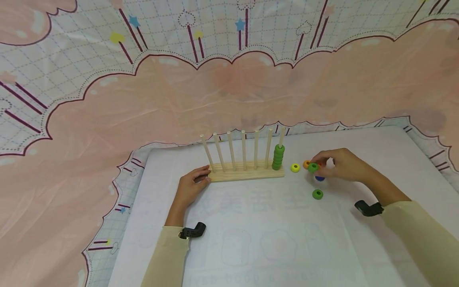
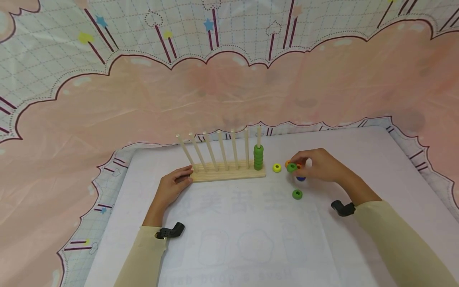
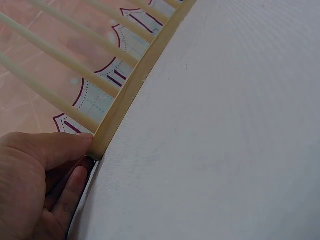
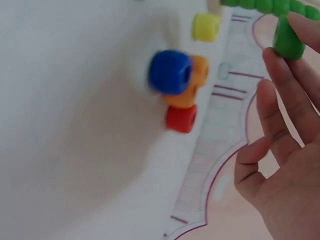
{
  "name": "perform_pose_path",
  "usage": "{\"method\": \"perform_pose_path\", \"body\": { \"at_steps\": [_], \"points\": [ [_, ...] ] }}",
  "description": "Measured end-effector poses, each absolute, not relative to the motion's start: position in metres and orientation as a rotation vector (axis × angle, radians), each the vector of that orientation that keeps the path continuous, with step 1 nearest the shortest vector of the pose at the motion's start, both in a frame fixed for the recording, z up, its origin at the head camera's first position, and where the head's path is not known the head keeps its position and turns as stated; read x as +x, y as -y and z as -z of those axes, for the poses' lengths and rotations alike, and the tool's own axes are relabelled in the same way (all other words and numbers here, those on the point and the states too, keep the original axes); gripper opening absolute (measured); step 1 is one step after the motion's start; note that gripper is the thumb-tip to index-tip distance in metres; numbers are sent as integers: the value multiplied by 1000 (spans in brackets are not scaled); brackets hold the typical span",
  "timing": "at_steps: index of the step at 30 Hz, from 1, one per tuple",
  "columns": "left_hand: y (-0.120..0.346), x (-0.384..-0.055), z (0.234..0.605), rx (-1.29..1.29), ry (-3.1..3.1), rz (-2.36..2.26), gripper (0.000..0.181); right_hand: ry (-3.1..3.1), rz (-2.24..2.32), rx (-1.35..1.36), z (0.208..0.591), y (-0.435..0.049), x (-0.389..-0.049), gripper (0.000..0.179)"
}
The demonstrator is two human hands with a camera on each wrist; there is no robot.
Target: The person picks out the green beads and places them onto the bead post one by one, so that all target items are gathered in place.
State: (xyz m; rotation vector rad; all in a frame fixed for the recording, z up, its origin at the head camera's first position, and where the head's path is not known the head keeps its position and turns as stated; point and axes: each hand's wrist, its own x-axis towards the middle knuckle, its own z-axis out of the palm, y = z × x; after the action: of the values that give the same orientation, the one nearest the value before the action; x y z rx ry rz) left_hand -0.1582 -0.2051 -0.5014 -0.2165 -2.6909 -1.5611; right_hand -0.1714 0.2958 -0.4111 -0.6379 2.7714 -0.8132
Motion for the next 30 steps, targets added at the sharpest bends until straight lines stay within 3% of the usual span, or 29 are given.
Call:
{"method": "perform_pose_path", "body": {
  "at_steps": [30],
  "points": [
    [205,-159,502,-220,2704,1546,32,-3016,1329,-573,350,-234,-180,35]
  ]
}}
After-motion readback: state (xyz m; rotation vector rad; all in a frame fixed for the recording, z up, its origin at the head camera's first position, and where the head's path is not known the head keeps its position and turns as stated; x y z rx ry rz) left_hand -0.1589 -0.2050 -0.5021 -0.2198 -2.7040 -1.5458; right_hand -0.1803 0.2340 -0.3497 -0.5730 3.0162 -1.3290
